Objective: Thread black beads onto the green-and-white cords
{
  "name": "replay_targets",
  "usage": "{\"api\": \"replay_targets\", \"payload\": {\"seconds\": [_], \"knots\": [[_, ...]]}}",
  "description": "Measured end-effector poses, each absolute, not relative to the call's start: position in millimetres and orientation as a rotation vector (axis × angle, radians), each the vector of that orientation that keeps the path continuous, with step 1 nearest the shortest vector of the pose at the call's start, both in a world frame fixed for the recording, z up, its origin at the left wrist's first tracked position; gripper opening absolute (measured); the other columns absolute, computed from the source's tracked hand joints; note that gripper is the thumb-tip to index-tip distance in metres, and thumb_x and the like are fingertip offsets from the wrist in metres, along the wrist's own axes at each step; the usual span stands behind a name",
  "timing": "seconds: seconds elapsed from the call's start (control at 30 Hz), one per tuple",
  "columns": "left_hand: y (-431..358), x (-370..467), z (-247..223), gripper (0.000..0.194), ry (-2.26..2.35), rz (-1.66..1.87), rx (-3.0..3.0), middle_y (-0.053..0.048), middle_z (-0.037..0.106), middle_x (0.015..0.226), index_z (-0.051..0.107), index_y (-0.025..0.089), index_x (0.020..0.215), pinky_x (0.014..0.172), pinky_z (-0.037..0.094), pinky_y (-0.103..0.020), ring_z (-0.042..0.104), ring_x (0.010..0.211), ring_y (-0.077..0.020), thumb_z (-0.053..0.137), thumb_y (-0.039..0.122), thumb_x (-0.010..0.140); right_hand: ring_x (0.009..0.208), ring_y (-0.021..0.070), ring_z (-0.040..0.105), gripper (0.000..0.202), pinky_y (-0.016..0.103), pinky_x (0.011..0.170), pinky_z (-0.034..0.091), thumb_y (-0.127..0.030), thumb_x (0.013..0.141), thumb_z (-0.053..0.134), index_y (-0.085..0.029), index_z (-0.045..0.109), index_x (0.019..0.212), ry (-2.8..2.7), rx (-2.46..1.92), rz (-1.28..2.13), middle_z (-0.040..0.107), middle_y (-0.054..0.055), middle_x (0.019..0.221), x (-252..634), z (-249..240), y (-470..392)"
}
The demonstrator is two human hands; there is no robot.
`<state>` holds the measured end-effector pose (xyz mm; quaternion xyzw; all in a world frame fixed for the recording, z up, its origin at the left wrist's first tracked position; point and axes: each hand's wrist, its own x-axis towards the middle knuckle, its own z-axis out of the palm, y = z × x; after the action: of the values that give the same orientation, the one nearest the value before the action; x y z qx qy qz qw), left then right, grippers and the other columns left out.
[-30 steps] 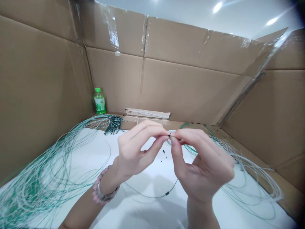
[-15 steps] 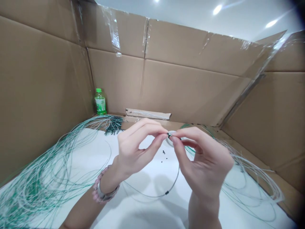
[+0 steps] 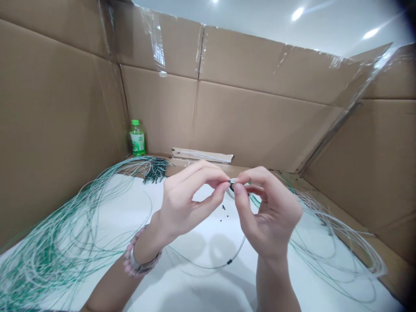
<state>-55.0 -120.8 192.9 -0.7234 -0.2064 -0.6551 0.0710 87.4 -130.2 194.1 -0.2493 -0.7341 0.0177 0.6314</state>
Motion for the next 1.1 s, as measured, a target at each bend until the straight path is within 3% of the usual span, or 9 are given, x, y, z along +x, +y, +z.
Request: {"api": "replay_targets", "payload": {"seconds": [0.33,0.6,0.87,1.1], "knots": [[-120.7,-58.8,193.4,0.011,-0.546,-1.899,-2.228,-0.001,0.066,0.075,0.062,0.013,0.082,0.062,0.052,-0.016,0.061,0.066,-0.0067,0.065,0.003,0.077,0.064,0.0102,0.051,0.02,0.023,0.053,0.05,-0.001,0.077,0.056,-0.02,0.055,0.084,-1.716,-0.516,0.065,0.054,-0.002,0.071,86.5,191.4,-127.3],[-120.4,-60.2,194.3,0.012,-0.604,-2.125,-2.312,0.0,0.068,0.072,0.066,0.016,0.08,0.056,0.051,-0.016,0.061,0.064,-0.007,0.067,0.004,0.078,0.063,0.0085,0.058,0.017,0.019,0.05,0.054,-0.004,0.081,0.059,-0.021,0.062,0.084,-1.643,-0.512,0.304,0.062,-0.003,0.074,87.9,194.2,-129.8],[-120.6,-59.7,193.3,0.009,-0.702,-1.899,-2.176,0.001,0.063,0.066,0.061,0.015,0.075,0.054,0.046,-0.019,0.056,0.06,-0.0071,0.064,0.009,0.081,0.065,0.0089,0.061,0.011,0.02,0.054,0.053,-0.01,0.078,0.066,-0.021,0.064,0.081,-1.689,-0.671,0.097,0.069,-0.004,0.074,87.1,195.9,-126.9],[-113.9,-63.8,197.5,0.013,-0.764,-1.804,-2.035,0.001,0.059,0.061,0.058,0.017,0.072,0.052,0.044,-0.019,0.052,0.055,-0.0074,0.06,0.011,0.083,0.067,0.0088,0.065,0.009,0.016,0.054,0.051,-0.011,0.073,0.061,-0.019,0.059,0.071,-1.734,-0.803,0.25,0.069,-0.003,0.073,88.9,200.0,-124.8]]}}
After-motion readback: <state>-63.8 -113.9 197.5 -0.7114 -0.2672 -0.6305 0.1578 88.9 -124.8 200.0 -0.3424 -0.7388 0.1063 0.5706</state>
